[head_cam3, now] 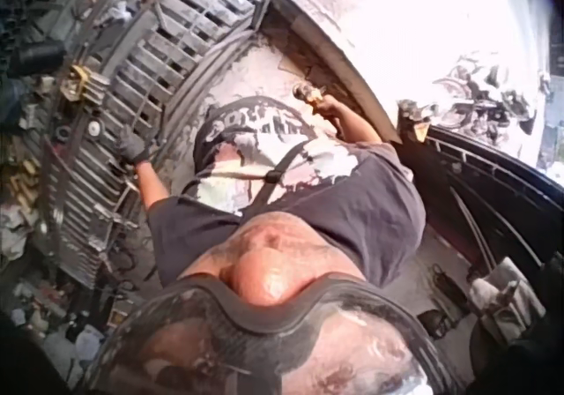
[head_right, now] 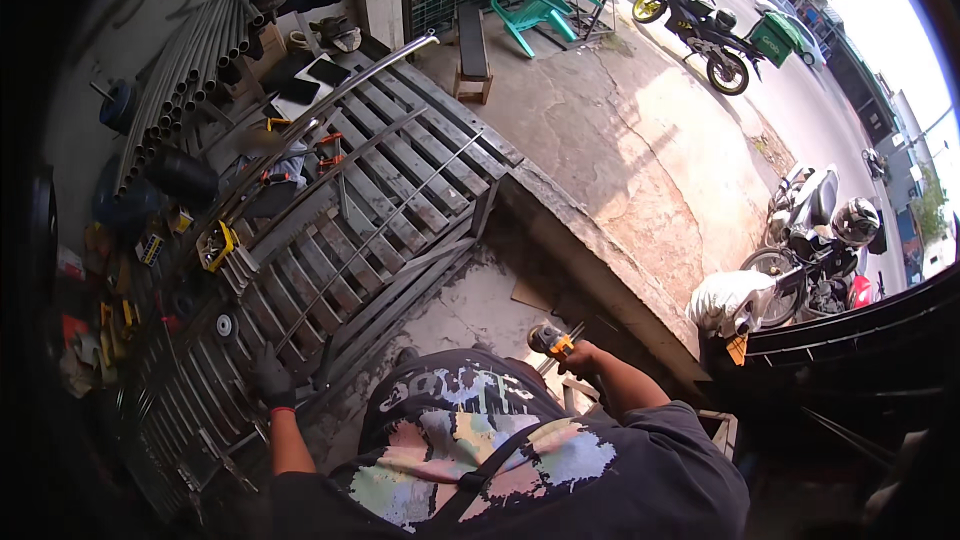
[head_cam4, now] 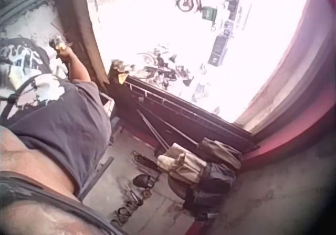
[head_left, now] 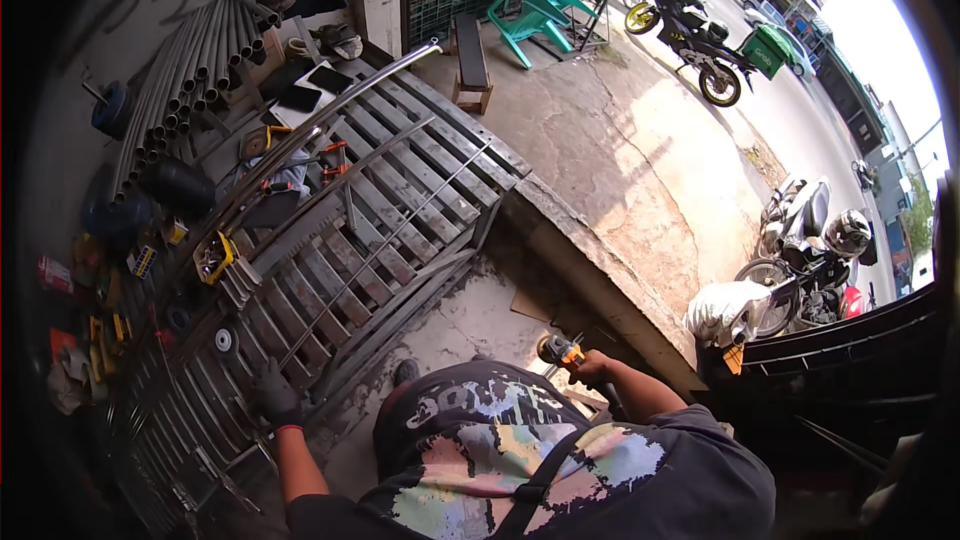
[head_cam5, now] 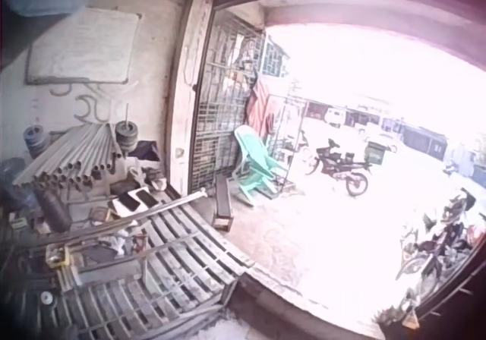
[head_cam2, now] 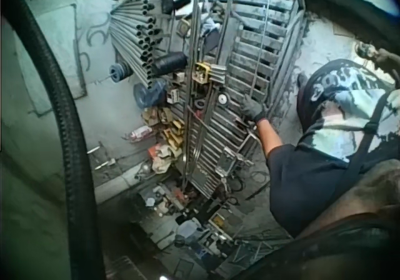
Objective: Smoothening and cutting metal rods using an angle grinder on a metal fabrication table.
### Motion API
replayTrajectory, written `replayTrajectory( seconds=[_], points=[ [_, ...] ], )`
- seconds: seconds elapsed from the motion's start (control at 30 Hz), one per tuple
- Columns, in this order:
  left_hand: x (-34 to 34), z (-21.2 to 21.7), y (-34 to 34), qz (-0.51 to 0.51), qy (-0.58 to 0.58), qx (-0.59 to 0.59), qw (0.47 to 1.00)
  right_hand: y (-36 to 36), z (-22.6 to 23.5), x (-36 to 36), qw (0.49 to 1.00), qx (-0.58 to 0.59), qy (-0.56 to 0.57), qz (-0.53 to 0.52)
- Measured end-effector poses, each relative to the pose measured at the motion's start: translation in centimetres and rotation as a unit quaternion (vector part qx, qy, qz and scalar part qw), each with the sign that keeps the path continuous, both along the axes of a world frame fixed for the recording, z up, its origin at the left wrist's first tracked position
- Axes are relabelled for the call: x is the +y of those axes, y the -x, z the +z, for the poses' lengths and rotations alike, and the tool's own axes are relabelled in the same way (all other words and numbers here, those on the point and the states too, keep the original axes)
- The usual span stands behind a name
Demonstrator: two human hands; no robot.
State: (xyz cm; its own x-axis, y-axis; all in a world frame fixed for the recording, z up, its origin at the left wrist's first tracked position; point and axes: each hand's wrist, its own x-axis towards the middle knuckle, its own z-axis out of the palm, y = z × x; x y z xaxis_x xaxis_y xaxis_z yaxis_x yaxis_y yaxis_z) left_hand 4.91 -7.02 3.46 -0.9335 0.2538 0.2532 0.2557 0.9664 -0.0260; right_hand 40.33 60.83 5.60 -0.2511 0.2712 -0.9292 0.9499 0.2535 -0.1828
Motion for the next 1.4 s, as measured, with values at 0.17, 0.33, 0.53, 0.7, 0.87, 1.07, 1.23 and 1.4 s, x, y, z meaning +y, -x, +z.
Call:
replayTrajectory(
  seconds=[0.17,0.33,0.53,0.7,0.87,1.07,1.23,1.4],
  points=[
    [-2.1,-0.9,0.2,-0.046,-0.065,0.033,0.996,1.2,-0.2,0.0,0.999,0.019,0.028,0.006],
    [-0.4,2.1,2.0,-0.015,0.012,-0.085,0.996,2.4,-1.5,0.2,0.999,0.031,0.01,0.041],
    [-2.4,2.2,2.2,-0.071,-0.035,-0.037,0.996,5.8,4.4,-2.9,0.995,0.086,-0.003,0.047],
    [0.1,0.6,2.9,-0.039,-0.099,0.004,0.994,7.3,7.4,-6.4,0.988,0.154,-0.011,0.024],
    [6.7,2.0,4.7,-0.068,-0.159,0.036,0.984,8.5,10.0,-11.2,0.97,0.207,0.099,-0.074],
    [7.3,-1.9,5.1,-0.091,-0.263,0.03,0.96,9.7,13.0,-17.6,0.974,0.213,0.076,-0.029],
    [6.9,-2.4,6.1,-0.101,-0.272,0.055,0.956,10.8,16.3,-20.7,0.941,0.283,0.135,-0.129],
    [8.0,-3.3,6.5,-0.098,-0.288,0.034,0.952,10.9,16.0,-16.2,0.925,0.289,0.146,-0.197]
  ],
)
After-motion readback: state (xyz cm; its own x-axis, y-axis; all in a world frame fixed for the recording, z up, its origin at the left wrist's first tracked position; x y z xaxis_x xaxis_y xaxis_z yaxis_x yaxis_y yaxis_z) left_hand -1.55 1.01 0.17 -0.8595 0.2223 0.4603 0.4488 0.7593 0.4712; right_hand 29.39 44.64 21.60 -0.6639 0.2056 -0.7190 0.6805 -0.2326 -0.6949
